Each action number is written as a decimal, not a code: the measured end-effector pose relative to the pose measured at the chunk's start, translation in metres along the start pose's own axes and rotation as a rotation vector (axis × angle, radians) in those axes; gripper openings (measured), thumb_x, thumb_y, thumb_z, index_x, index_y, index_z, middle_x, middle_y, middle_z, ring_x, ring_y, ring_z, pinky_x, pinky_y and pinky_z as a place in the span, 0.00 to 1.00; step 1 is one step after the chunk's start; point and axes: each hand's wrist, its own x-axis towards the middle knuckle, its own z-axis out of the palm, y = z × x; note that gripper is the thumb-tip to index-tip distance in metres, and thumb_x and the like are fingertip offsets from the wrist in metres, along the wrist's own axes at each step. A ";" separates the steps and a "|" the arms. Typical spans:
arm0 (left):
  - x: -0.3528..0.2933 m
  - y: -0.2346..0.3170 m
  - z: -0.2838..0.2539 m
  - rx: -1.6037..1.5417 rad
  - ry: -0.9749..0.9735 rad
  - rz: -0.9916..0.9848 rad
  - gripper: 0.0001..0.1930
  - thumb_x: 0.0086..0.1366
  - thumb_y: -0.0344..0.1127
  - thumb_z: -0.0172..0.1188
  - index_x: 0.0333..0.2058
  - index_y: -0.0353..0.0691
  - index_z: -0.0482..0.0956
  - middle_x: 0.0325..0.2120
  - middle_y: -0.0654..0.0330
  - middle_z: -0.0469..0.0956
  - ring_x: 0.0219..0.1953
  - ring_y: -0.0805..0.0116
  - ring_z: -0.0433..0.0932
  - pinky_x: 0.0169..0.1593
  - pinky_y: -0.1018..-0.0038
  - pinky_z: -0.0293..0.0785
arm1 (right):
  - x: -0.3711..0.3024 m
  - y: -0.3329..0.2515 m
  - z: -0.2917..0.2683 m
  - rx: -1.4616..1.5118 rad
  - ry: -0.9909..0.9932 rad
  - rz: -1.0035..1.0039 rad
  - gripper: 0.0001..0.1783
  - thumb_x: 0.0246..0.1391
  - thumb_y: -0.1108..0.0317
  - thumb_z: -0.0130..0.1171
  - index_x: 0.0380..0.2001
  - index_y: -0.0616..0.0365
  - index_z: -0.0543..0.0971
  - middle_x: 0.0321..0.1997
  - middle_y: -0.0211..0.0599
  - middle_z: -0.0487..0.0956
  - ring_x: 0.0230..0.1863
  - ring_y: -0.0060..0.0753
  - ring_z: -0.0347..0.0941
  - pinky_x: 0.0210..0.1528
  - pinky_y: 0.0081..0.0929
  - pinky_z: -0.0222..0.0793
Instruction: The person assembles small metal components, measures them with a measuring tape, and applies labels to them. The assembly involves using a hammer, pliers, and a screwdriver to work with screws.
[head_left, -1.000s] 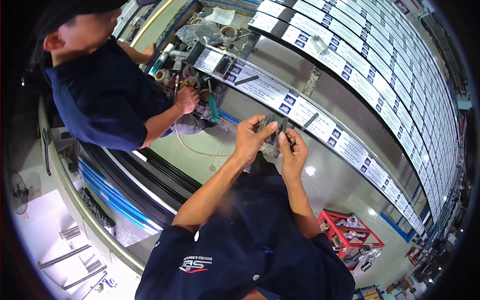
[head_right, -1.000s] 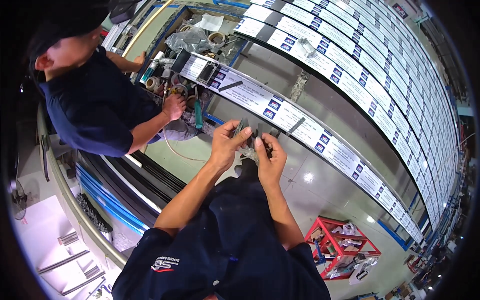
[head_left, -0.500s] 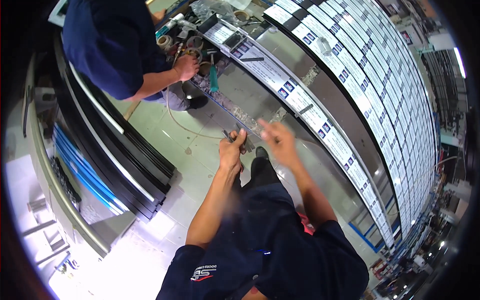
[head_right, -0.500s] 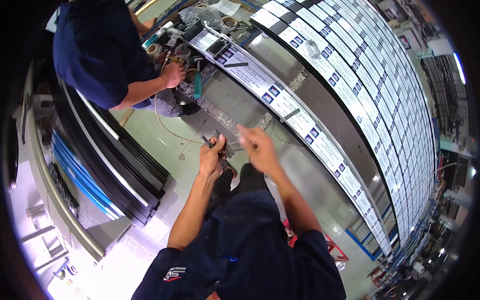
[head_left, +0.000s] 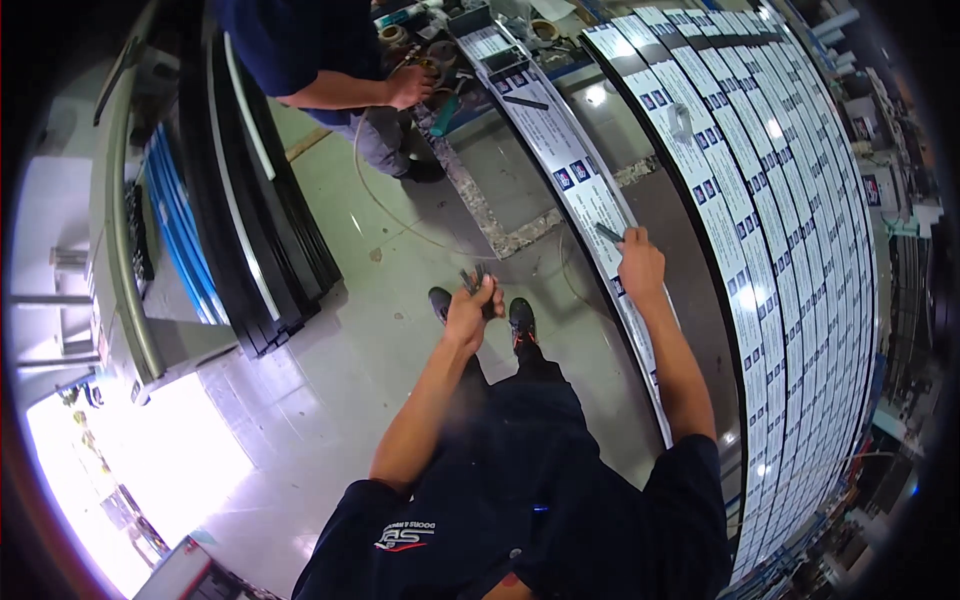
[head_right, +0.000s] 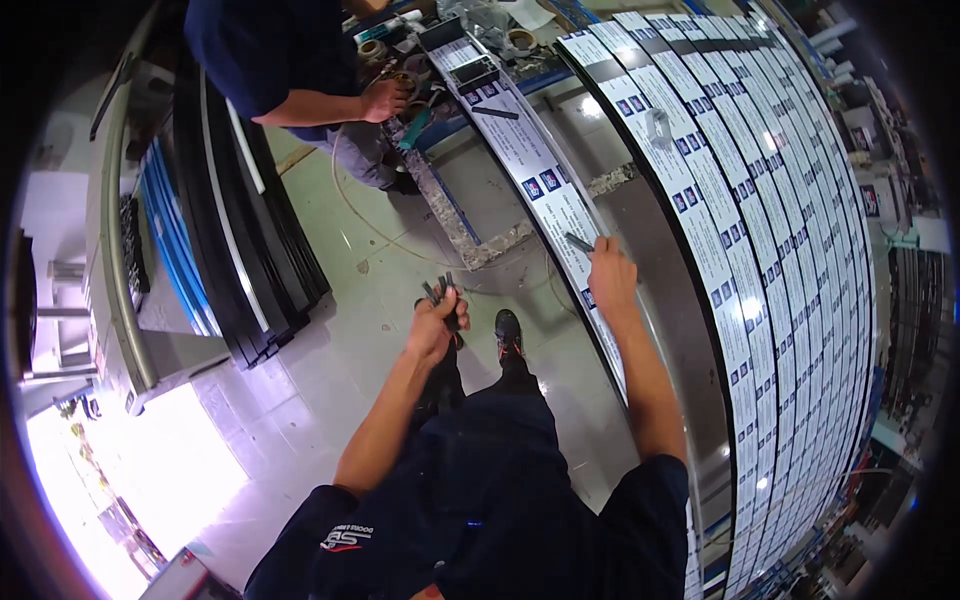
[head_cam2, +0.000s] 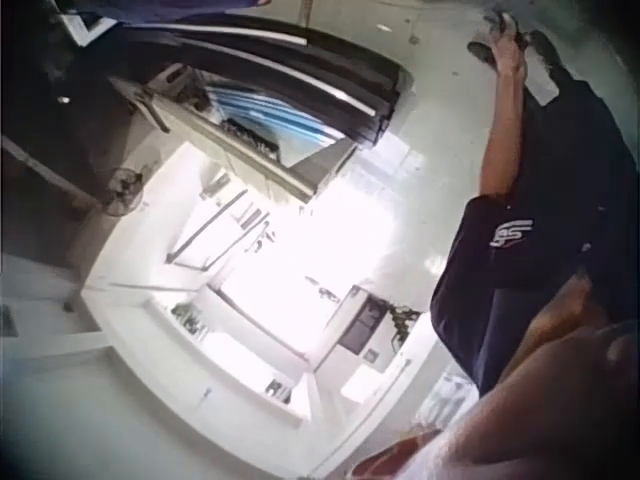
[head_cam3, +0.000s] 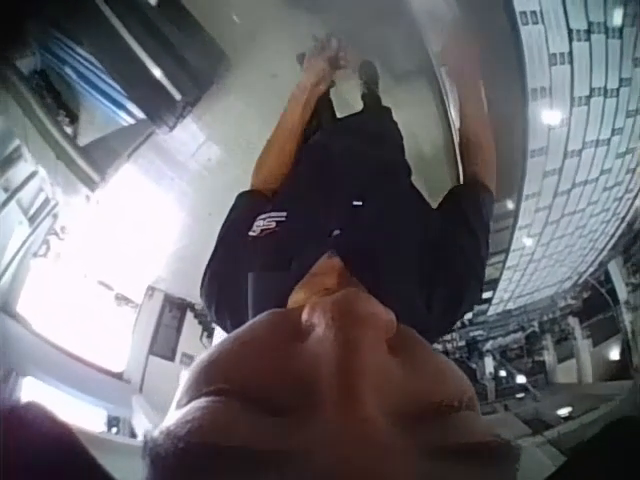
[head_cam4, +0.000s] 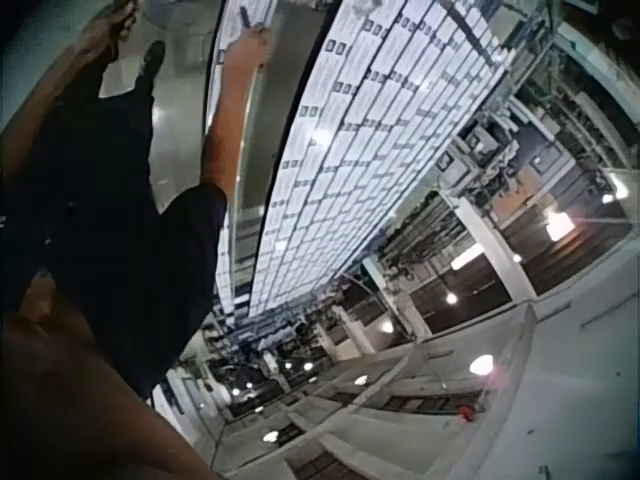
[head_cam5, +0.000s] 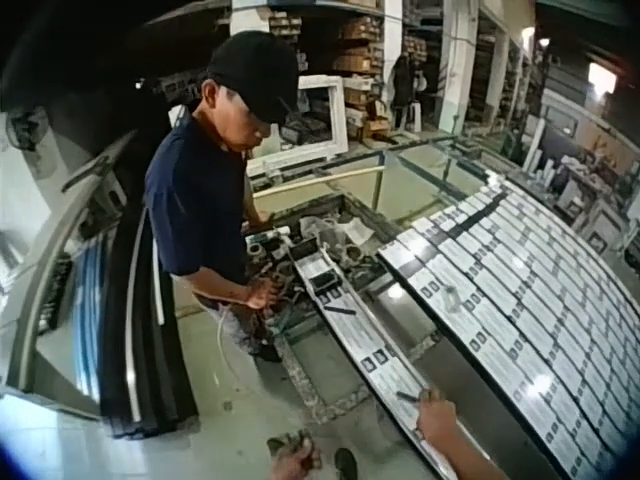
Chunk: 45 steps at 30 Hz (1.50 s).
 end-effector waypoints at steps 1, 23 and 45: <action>-0.008 -0.010 0.000 -0.012 -0.010 -0.010 0.11 0.80 0.43 0.57 0.47 0.41 0.74 0.29 0.64 0.73 0.28 0.69 0.73 0.36 0.69 0.73 | -0.010 -0.006 -0.010 0.033 0.089 0.013 0.10 0.65 0.66 0.64 0.44 0.59 0.78 0.42 0.47 0.81 0.33 0.60 0.81 0.36 0.55 0.75; 0.130 -0.227 -0.264 0.724 0.492 0.339 0.12 0.75 0.36 0.56 0.51 0.41 0.66 0.30 0.37 0.82 0.35 0.29 0.82 0.37 0.40 0.76 | -0.098 -0.248 0.441 0.987 -0.854 0.256 0.39 0.76 0.38 0.44 0.74 0.57 0.67 0.75 0.37 0.69 0.75 0.34 0.62 0.75 0.35 0.58; 0.432 -0.288 -0.500 0.918 0.297 0.257 0.15 0.70 0.38 0.67 0.45 0.31 0.79 0.30 0.47 0.81 0.33 0.51 0.78 0.41 0.58 0.74 | 0.428 0.225 0.813 -0.077 -0.021 -0.093 0.25 0.61 0.59 0.64 0.55 0.66 0.81 0.52 0.53 0.85 0.55 0.49 0.83 0.58 0.39 0.77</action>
